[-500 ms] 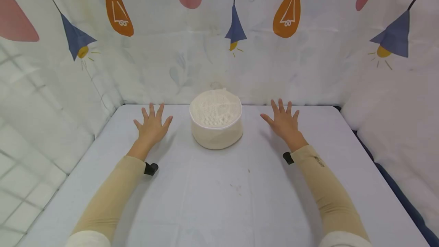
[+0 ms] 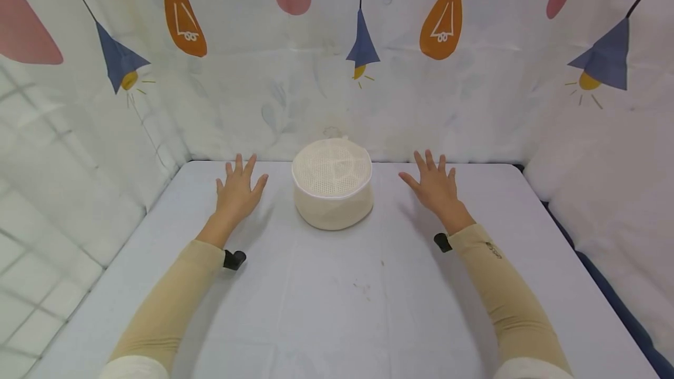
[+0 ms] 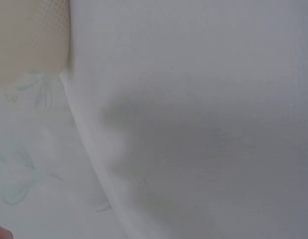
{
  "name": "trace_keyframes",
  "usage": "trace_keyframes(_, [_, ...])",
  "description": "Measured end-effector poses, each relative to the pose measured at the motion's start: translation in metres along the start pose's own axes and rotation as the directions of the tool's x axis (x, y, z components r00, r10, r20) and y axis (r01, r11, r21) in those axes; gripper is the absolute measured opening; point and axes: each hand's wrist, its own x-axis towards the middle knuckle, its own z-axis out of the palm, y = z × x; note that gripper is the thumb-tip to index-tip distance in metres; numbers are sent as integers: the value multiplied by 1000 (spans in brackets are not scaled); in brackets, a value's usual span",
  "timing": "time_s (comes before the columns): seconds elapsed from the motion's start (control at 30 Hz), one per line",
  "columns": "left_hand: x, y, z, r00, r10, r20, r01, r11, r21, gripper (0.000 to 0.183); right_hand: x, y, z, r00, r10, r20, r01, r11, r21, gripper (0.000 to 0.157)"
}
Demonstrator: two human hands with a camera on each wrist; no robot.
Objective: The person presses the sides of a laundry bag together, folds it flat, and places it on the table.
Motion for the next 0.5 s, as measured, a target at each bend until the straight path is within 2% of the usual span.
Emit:
trace_keyframes(0.23, [0, 7, 2, 997, 36, -63, -40, 997, -67, 68, -2, -7, -2, 1000, -13, -9, 13, 999, 31, 78])
trace_keyframes(0.5, [-1, 12, 1, 993, 53, -104, -65, 991, -115, 66, -3, -15, -3, 999, -31, -26, 32, 998, 48, 80])
